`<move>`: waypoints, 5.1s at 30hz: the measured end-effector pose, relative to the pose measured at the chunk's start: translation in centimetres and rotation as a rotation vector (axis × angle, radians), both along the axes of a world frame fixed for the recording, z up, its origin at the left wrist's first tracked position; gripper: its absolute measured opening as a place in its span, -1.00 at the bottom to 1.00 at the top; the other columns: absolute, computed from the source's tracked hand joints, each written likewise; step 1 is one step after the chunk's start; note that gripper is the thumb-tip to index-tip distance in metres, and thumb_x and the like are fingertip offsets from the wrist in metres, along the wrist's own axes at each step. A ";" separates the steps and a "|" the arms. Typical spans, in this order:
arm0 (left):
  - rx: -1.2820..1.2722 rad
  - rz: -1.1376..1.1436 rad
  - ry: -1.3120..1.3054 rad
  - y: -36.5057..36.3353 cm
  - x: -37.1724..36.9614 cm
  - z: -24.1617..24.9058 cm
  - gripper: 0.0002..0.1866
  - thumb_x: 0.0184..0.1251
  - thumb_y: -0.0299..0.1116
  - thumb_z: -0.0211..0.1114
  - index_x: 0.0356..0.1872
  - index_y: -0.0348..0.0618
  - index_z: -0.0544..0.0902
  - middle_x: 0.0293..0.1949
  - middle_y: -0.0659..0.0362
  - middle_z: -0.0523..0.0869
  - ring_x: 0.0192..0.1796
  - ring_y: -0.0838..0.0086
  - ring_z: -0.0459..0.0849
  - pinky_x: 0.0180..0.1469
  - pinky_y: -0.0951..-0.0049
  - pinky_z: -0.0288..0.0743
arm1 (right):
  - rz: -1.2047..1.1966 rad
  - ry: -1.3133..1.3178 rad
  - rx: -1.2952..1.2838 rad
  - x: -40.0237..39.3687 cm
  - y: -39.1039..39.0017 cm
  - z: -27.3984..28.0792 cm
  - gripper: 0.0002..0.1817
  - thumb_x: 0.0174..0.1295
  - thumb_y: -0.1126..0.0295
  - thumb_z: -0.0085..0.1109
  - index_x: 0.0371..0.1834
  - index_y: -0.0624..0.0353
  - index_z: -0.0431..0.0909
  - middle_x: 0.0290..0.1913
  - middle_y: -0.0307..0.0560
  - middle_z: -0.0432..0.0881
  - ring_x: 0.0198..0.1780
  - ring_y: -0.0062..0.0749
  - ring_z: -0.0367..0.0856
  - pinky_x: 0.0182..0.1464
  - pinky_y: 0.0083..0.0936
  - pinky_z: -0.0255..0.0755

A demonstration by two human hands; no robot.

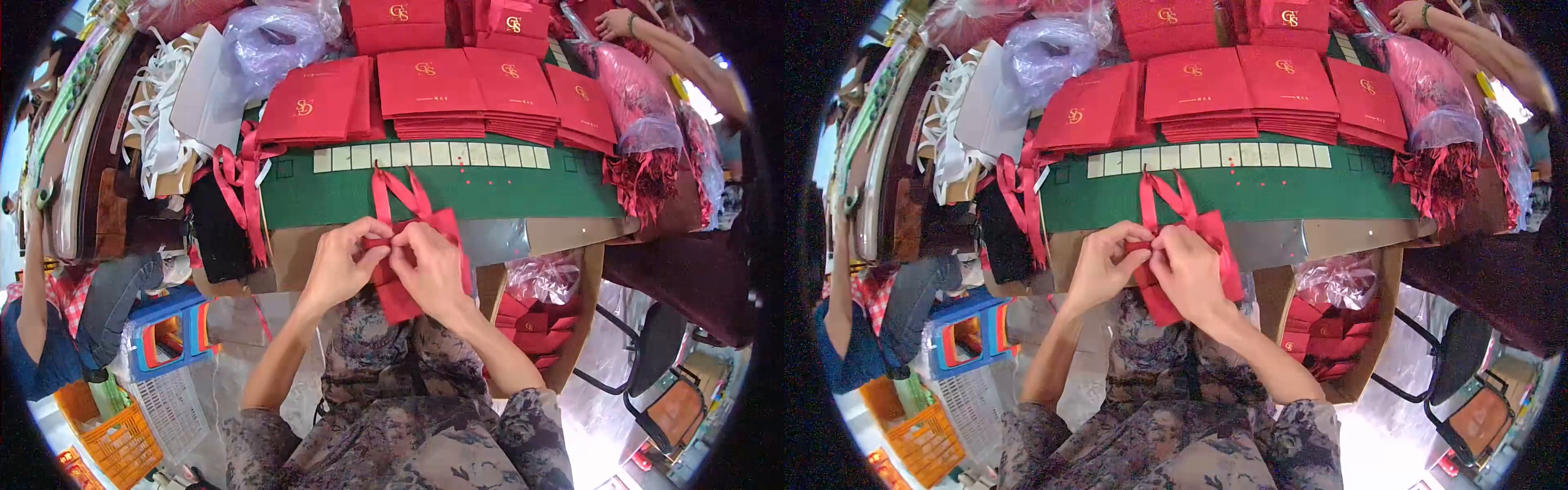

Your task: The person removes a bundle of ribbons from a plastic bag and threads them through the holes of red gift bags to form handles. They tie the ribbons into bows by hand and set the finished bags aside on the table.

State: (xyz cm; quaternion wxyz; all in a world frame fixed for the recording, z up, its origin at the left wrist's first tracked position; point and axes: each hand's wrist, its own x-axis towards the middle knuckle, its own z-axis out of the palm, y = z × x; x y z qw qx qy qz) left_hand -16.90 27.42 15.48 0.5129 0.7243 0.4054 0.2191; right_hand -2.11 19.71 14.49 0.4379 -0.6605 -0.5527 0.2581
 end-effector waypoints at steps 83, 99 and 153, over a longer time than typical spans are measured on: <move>0.288 0.233 0.051 -0.5 5.7 -3.4 -0.16 -0.01 -0.24 0.65 0.30 -0.24 0.40 0.14 -0.04 0.56 0.01 0.30 0.65 0.09 0.32 0.56 | -0.043 0.660 -0.153 10.7 4.0 -2.5 -0.78 0.43 0.27 0.18 -0.03 0.17 0.63 -0.31 -0.42 0.60 -0.31 -0.79 0.45 -0.29 -0.74 0.32; -0.213 -0.126 -0.318 -3.9 2.2 -3.6 -0.37 0.14 -0.52 0.48 0.28 -0.29 0.46 0.08 0.14 0.69 0.13 0.50 0.61 0.24 0.38 0.49 | -0.159 0.472 0.030 12.3 6.2 -3.5 -0.79 0.44 0.34 0.16 -0.06 0.26 0.62 -0.33 -0.32 0.62 -0.35 -0.68 0.49 -0.30 -0.68 0.38; 0.731 0.433 0.408 29.7 15.3 0.5 -0.34 0.07 -0.14 0.56 0.05 -0.33 0.42 -0.05 -0.21 0.65 0.05 -0.11 0.65 0.03 0.03 0.56 | -0.395 -0.292 0.258 12.3 -1.9 -4.0 -0.82 0.21 0.64 0.20 -0.15 0.22 0.64 -0.20 0.03 0.63 -0.15 -0.09 0.63 -0.09 -0.33 0.52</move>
